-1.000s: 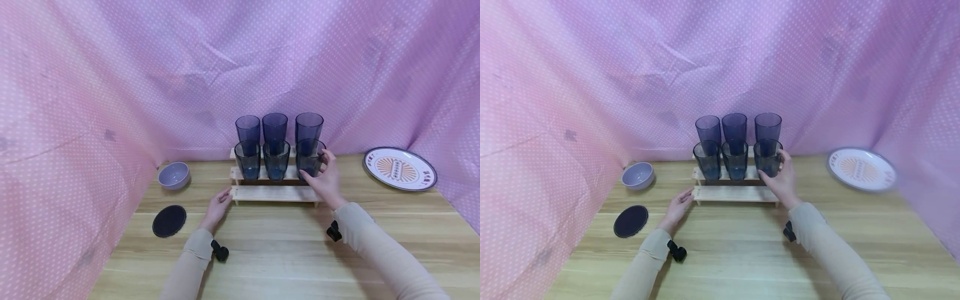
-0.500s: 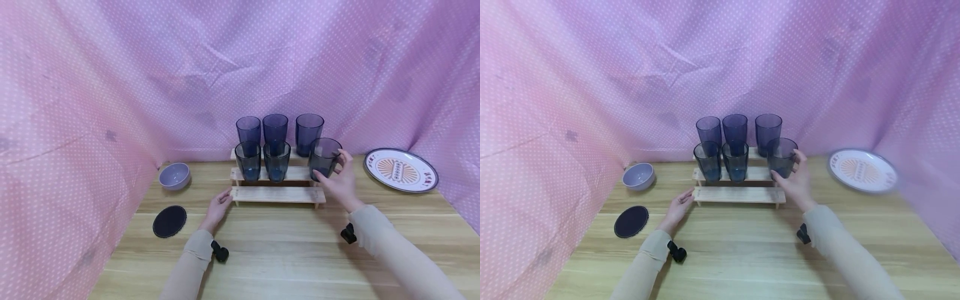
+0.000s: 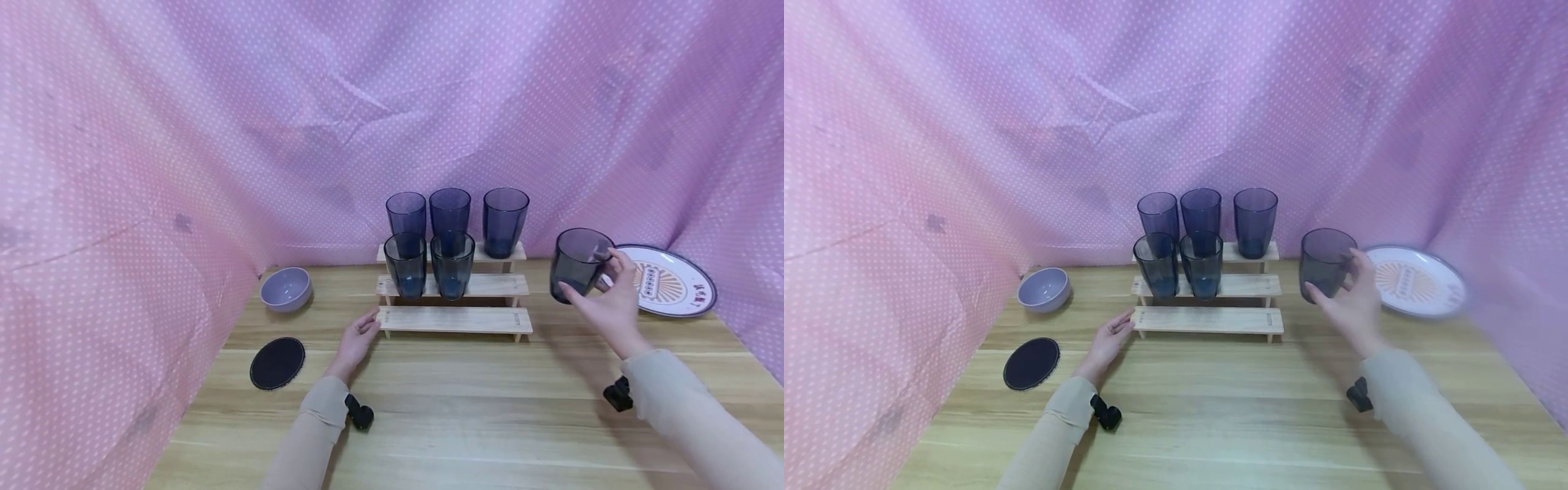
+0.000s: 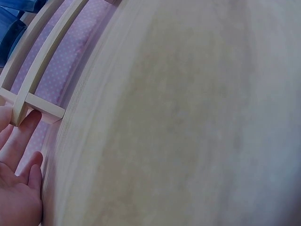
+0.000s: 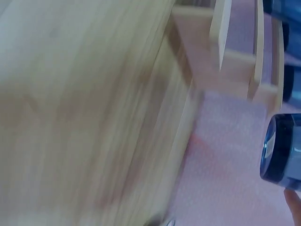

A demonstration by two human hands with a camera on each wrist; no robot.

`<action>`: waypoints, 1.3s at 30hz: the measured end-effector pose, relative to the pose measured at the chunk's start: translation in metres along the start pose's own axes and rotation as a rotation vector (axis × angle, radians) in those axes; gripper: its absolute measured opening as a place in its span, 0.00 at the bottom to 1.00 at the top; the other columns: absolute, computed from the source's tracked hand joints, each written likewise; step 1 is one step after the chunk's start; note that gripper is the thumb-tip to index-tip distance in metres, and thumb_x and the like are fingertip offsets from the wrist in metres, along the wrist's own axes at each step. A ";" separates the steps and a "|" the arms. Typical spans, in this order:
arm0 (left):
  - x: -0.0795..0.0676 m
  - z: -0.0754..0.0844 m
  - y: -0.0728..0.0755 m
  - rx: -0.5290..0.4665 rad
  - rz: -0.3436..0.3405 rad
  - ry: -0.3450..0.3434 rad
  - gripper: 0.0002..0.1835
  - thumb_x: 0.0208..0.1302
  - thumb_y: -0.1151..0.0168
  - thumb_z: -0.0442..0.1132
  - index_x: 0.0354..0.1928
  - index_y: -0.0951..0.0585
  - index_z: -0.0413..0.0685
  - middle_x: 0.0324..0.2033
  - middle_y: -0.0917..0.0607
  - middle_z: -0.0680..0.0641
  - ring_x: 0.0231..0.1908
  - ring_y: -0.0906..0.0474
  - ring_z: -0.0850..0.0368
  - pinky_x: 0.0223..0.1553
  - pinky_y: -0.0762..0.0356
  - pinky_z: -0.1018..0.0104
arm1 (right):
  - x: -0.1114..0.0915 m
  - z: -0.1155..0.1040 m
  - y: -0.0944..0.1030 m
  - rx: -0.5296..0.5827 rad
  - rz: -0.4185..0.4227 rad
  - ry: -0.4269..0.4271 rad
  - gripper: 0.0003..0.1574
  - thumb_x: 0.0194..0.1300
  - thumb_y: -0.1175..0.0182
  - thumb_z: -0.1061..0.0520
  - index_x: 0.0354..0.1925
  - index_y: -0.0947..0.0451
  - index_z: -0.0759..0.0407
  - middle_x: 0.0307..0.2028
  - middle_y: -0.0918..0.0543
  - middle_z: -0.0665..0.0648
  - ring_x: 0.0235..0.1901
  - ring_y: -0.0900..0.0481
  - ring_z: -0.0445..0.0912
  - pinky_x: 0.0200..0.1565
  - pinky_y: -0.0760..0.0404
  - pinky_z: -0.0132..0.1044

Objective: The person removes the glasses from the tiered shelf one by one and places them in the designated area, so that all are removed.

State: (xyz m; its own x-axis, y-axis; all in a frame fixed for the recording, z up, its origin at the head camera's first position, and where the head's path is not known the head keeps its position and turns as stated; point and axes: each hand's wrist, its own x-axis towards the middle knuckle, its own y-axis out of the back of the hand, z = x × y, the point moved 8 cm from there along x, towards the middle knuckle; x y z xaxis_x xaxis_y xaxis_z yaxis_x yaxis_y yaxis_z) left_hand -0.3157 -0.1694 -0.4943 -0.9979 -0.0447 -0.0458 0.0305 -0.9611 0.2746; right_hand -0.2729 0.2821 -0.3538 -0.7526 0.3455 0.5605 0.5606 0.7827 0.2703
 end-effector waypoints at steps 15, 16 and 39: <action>0.002 -0.003 -0.001 -0.013 -0.005 0.024 0.22 0.67 0.44 0.38 0.63 0.28 0.46 0.58 0.24 0.35 0.59 0.27 0.44 0.63 0.34 0.53 | -0.006 0.070 0.081 -0.017 0.095 -0.187 0.59 0.42 0.30 0.72 0.66 0.49 0.46 0.47 0.32 0.36 0.40 0.31 0.27 0.39 0.32 0.10; 0.002 -0.004 -0.001 -0.016 -0.004 0.029 0.22 0.67 0.44 0.38 0.63 0.28 0.46 0.58 0.24 0.35 0.59 0.27 0.44 0.63 0.34 0.53 | -0.006 0.075 0.086 -0.008 0.101 -0.181 0.59 0.41 0.31 0.73 0.65 0.49 0.47 0.47 0.32 0.37 0.40 0.31 0.27 0.39 0.31 0.10; 0.000 -0.002 -0.002 0.008 -0.014 0.037 0.22 0.68 0.44 0.40 0.64 0.28 0.49 0.60 0.26 0.35 0.60 0.28 0.43 0.65 0.36 0.51 | -0.028 0.139 0.138 -0.254 -0.039 -0.359 0.60 0.51 0.31 0.62 0.69 0.60 0.49 0.44 0.46 0.27 0.38 0.44 0.20 0.34 0.39 0.07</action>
State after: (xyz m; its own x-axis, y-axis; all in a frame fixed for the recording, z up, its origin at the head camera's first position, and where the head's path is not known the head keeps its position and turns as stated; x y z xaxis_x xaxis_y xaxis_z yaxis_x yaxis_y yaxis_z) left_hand -0.3155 -0.1679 -0.4969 -0.9955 -0.0418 -0.0847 0.0164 -0.9594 0.2815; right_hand -0.2221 0.4525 -0.4406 -0.8223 0.5108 0.2508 0.5624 0.6626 0.4947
